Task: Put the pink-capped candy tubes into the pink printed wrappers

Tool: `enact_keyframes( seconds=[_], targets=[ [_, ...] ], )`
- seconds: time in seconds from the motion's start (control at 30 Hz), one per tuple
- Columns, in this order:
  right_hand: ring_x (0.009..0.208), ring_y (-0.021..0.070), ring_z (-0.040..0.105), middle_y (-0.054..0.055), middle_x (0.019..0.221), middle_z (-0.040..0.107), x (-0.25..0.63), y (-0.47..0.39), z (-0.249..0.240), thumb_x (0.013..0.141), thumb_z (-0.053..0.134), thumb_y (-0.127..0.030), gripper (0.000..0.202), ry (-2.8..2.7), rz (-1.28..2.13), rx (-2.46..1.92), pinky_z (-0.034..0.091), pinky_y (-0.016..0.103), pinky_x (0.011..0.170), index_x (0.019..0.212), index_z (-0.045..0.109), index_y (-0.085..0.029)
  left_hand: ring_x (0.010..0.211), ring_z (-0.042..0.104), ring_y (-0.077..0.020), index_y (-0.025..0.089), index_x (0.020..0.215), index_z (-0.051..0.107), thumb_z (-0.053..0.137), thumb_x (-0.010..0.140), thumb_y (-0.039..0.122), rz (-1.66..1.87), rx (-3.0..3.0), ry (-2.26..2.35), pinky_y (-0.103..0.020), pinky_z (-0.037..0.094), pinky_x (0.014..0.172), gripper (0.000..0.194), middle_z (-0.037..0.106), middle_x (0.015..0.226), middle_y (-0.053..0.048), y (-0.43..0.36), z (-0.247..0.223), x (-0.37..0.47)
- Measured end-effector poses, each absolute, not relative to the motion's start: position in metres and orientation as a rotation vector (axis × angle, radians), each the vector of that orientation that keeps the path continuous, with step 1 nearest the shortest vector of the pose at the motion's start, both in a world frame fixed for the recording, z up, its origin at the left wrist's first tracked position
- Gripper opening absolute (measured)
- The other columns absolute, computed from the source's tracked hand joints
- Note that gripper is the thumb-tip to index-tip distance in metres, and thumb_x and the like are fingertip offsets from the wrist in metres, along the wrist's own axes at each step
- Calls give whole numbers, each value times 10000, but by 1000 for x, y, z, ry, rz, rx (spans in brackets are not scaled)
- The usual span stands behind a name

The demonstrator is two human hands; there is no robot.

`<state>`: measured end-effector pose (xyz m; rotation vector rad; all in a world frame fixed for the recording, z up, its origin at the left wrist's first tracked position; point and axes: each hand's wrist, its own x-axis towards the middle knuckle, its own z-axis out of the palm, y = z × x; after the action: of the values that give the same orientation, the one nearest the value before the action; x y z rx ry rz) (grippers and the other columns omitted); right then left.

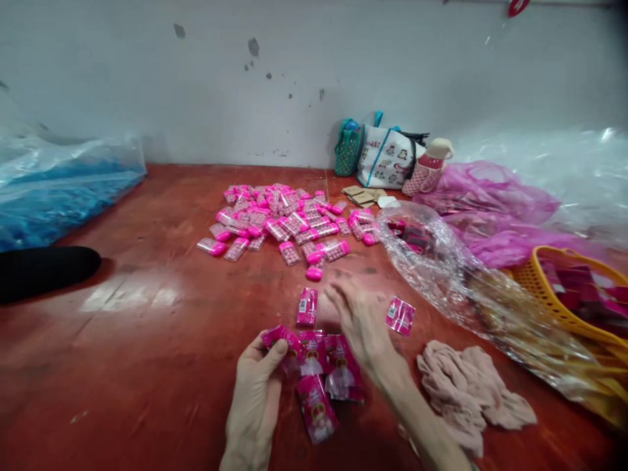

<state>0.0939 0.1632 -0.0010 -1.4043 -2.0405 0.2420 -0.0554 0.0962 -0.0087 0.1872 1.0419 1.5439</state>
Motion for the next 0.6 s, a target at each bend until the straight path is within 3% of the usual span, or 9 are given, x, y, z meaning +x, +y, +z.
enact_keyframes(
  seconds=[0.1, 0.2, 0.4, 0.6],
  targets=[
    [982, 255, 472, 130, 1074, 548, 81, 220, 0, 844, 384, -118, 355, -2198, 160, -1391, 359, 404, 850, 1179, 497, -140, 517, 585, -120, 120, 654, 649, 821, 456, 178, 1556, 150, 1028, -255, 509, 569, 269, 652, 573, -14, 100, -10, -60],
    [1048, 275, 426, 137, 1170, 514, 67, 255, -5, 803, 402, -42, 421, -2376, 158, -1332, 339, 422, 867, 1203, 488, -141, 519, 581, -121, 116, 650, 643, 816, 465, 172, 1550, 144, 1028, -263, 508, 570, 260, 647, 571, -20, 103, -10, -58],
    [974, 271, 443, 156, 1105, 530, 62, 270, -14, 850, 379, -62, 331, -2544, 98, -1292, 350, 386, 802, 1144, 516, -131, 526, 570, -90, 113, 676, 640, 789, 511, 131, 1546, 169, 1039, -209, 483, 561, 224, 647, 603, -8, 108, -7, -54],
    [962, 245, 464, 129, 1059, 533, 53, 283, -27, 825, 515, -144, 181, -2519, 58, -1338, 372, 366, 802, 1002, 532, -110, 530, 564, -77, 112, 677, 630, 773, 534, 113, 1556, 224, 1078, -182, 465, 560, 202, 646, 594, -1, 108, -5, -49]
  ],
)
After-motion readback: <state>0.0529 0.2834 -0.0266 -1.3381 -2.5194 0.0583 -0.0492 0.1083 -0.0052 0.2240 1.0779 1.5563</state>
